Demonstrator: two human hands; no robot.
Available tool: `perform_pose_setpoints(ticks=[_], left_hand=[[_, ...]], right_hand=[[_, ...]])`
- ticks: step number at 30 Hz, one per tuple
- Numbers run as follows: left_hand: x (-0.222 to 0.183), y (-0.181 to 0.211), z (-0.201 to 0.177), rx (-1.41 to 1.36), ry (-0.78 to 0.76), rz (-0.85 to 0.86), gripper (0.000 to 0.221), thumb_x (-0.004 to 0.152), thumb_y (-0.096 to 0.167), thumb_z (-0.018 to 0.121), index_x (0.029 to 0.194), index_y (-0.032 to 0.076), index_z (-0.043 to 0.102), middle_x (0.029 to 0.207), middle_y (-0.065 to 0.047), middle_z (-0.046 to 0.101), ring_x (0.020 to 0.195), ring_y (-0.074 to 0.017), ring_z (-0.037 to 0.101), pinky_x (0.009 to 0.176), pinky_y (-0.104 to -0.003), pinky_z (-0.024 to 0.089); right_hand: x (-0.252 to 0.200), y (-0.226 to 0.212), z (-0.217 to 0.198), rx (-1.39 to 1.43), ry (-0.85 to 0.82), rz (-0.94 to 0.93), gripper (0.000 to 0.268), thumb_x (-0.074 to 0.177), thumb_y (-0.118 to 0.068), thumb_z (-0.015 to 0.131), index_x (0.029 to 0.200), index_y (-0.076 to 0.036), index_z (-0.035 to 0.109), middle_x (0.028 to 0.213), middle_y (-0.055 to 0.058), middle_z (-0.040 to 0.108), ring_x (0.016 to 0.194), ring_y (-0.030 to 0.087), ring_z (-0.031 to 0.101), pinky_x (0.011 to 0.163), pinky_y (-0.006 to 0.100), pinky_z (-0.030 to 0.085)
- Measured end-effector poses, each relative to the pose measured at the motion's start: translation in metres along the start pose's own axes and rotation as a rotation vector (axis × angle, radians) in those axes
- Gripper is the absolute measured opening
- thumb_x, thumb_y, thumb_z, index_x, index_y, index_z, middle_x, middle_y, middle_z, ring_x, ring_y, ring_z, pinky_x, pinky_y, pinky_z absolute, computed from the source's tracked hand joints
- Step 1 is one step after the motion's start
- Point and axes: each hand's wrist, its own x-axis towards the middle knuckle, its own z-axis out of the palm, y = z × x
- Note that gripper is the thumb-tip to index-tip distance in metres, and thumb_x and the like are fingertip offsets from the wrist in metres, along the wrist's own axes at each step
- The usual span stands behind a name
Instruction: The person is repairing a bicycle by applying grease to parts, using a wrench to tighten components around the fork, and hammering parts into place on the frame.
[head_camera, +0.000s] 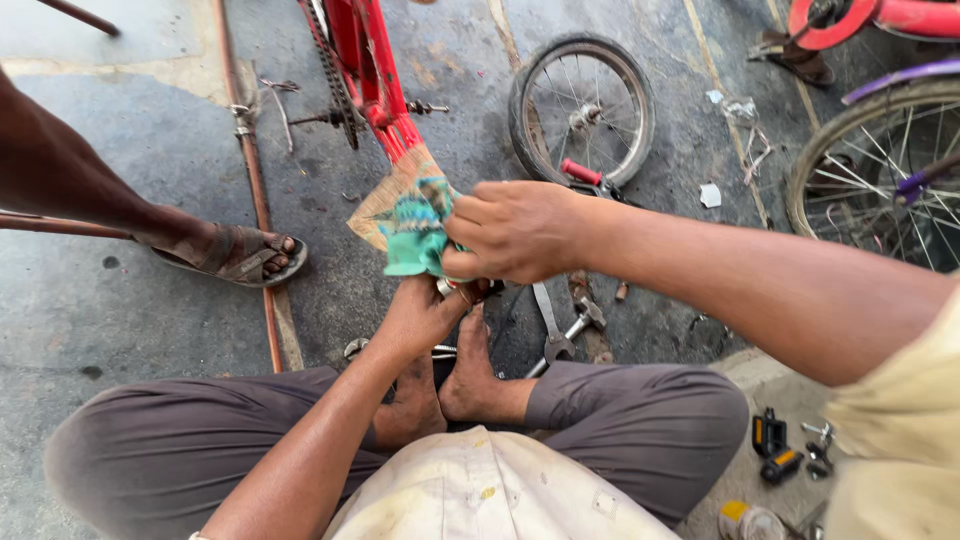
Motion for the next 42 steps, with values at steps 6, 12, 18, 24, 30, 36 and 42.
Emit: perform_pose_setpoints(ticks=[6, 12, 18, 24, 30, 36, 42], left_hand=[[-0.002, -0.001, 0.001, 0.219, 0.218, 0.433, 0.059, 0.089, 0.017, 0.079, 0.140, -0.002, 0.055, 0.151, -0.028, 0.043, 0.138, -0.0393, 0.045, 0.109, -0.048, 0.044], [-0.003, 0.002, 0.000, 0.046, 0.149, 0.290, 0.058, 0.090, 0.019, 0.075, 0.138, -0.001, 0.051, 0.143, -0.020, 0.050, 0.129, -0.0291, 0.058, 0.105, -0.041, 0.049], [0.004, -0.006, 0.002, 0.013, 0.095, 0.153, 0.048, 0.094, 0.022, 0.074, 0.134, 0.000, 0.057, 0.131, -0.018, 0.067, 0.118, -0.0252, 0.070, 0.098, -0.036, 0.056], [0.003, 0.003, -0.005, -0.103, 0.073, 0.207, 0.060, 0.100, 0.023, 0.064, 0.152, 0.002, 0.042, 0.161, -0.016, 0.033, 0.135, -0.0282, 0.058, 0.101, -0.040, 0.059], [-0.007, 0.021, -0.013, -0.137, 0.062, 0.070, 0.070, 0.095, 0.024, 0.067, 0.156, 0.008, 0.037, 0.153, -0.011, 0.047, 0.129, -0.0296, 0.063, 0.098, -0.038, 0.058], [-0.017, 0.033, -0.024, -0.019, 0.235, 0.294, 0.059, 0.097, 0.012, 0.072, 0.151, 0.004, 0.052, 0.146, -0.014, 0.053, 0.133, -0.0286, 0.058, 0.105, -0.038, 0.055], [-0.007, 0.024, -0.013, -0.083, 0.177, 0.213, 0.055, 0.089, 0.012, 0.067, 0.141, 0.002, 0.053, 0.150, -0.011, 0.037, 0.114, -0.0227, 0.066, 0.091, -0.037, 0.062]], right_hand=[[0.029, -0.035, 0.033, 0.073, -0.217, 0.888, 0.032, 0.078, -0.032, 0.069, 0.094, -0.006, 0.059, 0.069, 0.010, 0.058, 0.063, 0.029, 0.065, 0.053, 0.042, 0.051], [0.019, -0.023, 0.014, -0.063, 0.057, 0.443, 0.027, 0.090, -0.032, 0.066, 0.093, -0.007, 0.057, 0.070, 0.008, 0.058, 0.063, 0.028, 0.065, 0.054, 0.044, 0.052], [0.009, 0.001, 0.010, -0.082, -0.205, 0.153, 0.021, 0.085, -0.027, 0.068, 0.087, -0.009, 0.057, 0.068, 0.008, 0.061, 0.061, 0.027, 0.067, 0.046, 0.043, 0.052], [0.030, -0.037, 0.041, 0.110, -0.341, 1.039, 0.028, 0.079, -0.025, 0.069, 0.098, -0.005, 0.062, 0.077, 0.015, 0.070, 0.073, 0.035, 0.074, 0.059, 0.047, 0.059], [0.016, -0.016, 0.004, 0.025, -0.023, 0.921, 0.020, 0.096, -0.017, 0.055, 0.108, -0.005, 0.064, 0.090, 0.017, 0.071, 0.078, 0.034, 0.073, 0.064, 0.046, 0.059], [-0.044, -0.005, -0.060, -0.311, -0.103, 1.268, 0.043, 0.094, -0.039, 0.080, 0.119, -0.007, 0.065, 0.098, 0.017, 0.068, 0.084, 0.035, 0.071, 0.066, 0.046, 0.057], [-0.021, -0.015, -0.006, -0.031, 0.065, 0.373, 0.047, 0.084, -0.047, 0.076, 0.112, -0.010, 0.069, 0.111, 0.012, 0.066, 0.107, 0.033, 0.063, 0.095, 0.048, 0.052]])
